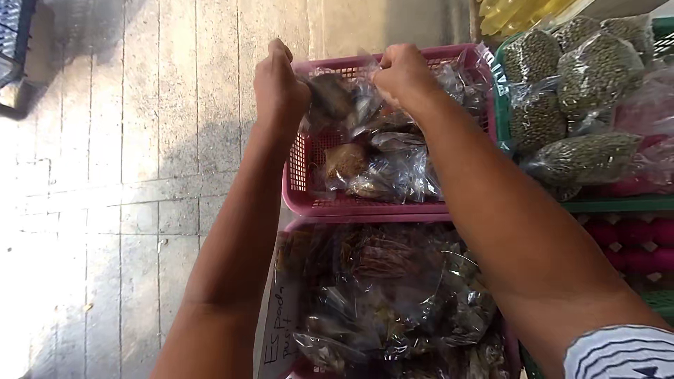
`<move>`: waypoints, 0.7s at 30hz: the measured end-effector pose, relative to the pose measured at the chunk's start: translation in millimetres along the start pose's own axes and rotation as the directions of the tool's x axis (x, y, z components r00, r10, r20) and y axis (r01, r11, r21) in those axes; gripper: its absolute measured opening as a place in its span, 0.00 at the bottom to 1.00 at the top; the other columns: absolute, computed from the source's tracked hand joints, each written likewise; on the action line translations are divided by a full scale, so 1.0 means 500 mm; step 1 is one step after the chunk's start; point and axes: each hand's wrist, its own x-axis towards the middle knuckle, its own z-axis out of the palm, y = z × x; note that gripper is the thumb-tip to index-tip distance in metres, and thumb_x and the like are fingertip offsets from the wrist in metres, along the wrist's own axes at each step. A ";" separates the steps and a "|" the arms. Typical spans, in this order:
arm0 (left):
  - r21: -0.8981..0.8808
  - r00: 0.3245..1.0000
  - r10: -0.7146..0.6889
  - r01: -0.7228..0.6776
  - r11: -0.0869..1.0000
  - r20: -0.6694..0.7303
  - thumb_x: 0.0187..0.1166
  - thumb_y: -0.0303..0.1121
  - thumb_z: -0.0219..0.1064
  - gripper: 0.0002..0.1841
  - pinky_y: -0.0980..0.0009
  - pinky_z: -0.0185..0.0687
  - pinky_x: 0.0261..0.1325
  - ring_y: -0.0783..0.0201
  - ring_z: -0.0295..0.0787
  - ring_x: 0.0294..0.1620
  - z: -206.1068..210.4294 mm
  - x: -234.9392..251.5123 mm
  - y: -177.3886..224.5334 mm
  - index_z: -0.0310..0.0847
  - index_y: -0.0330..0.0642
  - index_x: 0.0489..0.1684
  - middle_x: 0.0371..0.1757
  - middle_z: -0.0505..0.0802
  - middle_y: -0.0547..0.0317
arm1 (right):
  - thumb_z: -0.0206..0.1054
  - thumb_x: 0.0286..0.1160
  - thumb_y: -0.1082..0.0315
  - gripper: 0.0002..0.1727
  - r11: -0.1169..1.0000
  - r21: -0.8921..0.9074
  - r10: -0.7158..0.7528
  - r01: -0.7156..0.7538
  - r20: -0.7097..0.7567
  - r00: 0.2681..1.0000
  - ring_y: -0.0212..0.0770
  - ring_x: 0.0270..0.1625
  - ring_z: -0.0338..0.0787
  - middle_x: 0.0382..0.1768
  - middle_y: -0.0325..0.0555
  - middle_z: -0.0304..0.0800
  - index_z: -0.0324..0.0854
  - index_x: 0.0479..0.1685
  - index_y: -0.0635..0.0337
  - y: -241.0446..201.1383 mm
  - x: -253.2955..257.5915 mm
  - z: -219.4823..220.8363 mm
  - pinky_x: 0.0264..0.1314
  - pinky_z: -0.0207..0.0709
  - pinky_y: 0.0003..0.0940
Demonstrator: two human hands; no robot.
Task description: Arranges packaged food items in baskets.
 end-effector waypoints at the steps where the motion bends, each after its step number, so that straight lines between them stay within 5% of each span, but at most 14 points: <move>1: 0.005 1.000 0.021 -0.021 1.000 -0.015 0.68 0.24 0.67 0.24 0.43 0.81 0.59 0.41 0.90 0.56 -0.011 0.002 0.008 0.76 0.31 0.67 0.52 0.91 0.35 | 0.60 0.88 0.60 0.19 0.999 0.038 0.012 -0.012 0.003 1.000 0.53 0.50 0.92 0.56 0.62 0.85 0.77 0.65 0.65 -0.010 -0.004 -0.004 0.48 0.87 0.53; 4: 0.074 0.999 0.051 -0.050 0.996 -0.017 0.67 0.25 0.68 0.25 0.46 0.81 0.60 0.44 0.90 0.55 -0.029 0.003 0.040 0.77 0.32 0.67 0.52 0.91 0.38 | 0.58 0.88 0.62 0.17 0.999 0.042 -0.016 0.017 -0.016 1.000 0.50 0.52 0.93 0.58 0.60 0.86 0.78 0.64 0.65 -0.039 -0.021 -0.002 0.52 0.87 0.51; 9: 0.041 0.992 0.080 -0.084 0.996 0.097 0.76 0.25 0.65 0.25 0.40 0.78 0.66 0.34 0.85 0.64 0.007 -0.014 0.051 0.69 0.28 0.73 0.60 0.86 0.27 | 0.55 0.92 0.58 0.24 0.985 0.091 -0.145 0.147 -0.029 0.989 0.56 0.60 0.92 0.61 0.63 0.87 0.72 0.73 0.69 -0.064 -0.054 0.065 0.63 0.85 0.54; 12: -0.037 0.993 0.084 -0.081 0.996 0.082 0.90 0.43 0.56 0.29 0.38 0.77 0.68 0.32 0.82 0.69 0.033 -0.024 0.037 0.60 0.35 0.84 0.70 0.80 0.26 | 0.46 0.96 0.53 0.25 0.963 0.191 -0.191 0.188 -0.007 0.982 0.54 0.66 0.89 0.60 0.60 0.89 0.74 0.70 0.65 -0.049 -0.070 0.085 0.69 0.79 0.53; 14: -0.029 0.996 0.090 -0.090 0.996 0.011 0.90 0.56 0.48 0.34 0.37 0.73 0.70 0.34 0.75 0.75 0.040 -0.037 0.025 0.56 0.47 0.91 0.80 0.73 0.31 | 0.44 0.97 0.54 0.26 0.960 0.165 -0.223 0.225 -0.033 0.974 0.54 0.65 0.89 0.59 0.60 0.89 0.79 0.67 0.67 -0.020 -0.076 0.065 0.69 0.78 0.55; 17: 0.117 0.973 0.225 -0.218 0.969 -0.043 0.87 0.62 0.44 0.34 0.26 0.57 0.71 0.30 0.52 0.89 0.035 -0.072 0.018 0.58 0.61 0.92 0.95 0.51 0.37 | 0.54 0.90 0.61 0.20 0.983 -0.075 -0.178 0.169 -0.143 0.974 0.59 0.64 0.89 0.58 0.62 0.89 0.82 0.62 0.68 0.037 -0.075 -0.004 0.65 0.80 0.61; 19: 0.253 0.912 0.406 -0.382 0.889 -0.050 0.87 0.62 0.47 0.30 0.15 0.37 0.76 0.28 0.39 0.94 0.044 -0.091 0.021 0.64 0.71 0.88 0.97 0.49 0.43 | 0.59 0.86 0.60 0.20 0.974 -0.228 -0.045 0.002 -0.181 0.982 0.66 0.66 0.87 0.60 0.67 0.88 0.83 0.60 0.69 0.061 -0.076 -0.044 0.64 0.77 0.69; 21: 0.344 0.825 0.565 -0.528 0.776 -0.010 0.86 0.62 0.50 0.28 0.10 0.24 0.75 0.26 0.37 0.94 0.059 -0.091 0.029 0.68 0.77 0.85 0.96 0.53 0.47 | 0.62 0.85 0.54 0.25 0.949 -0.301 0.051 -0.098 -0.159 0.986 0.69 0.67 0.85 0.60 0.71 0.87 0.85 0.54 0.72 0.069 -0.076 -0.055 0.64 0.74 0.73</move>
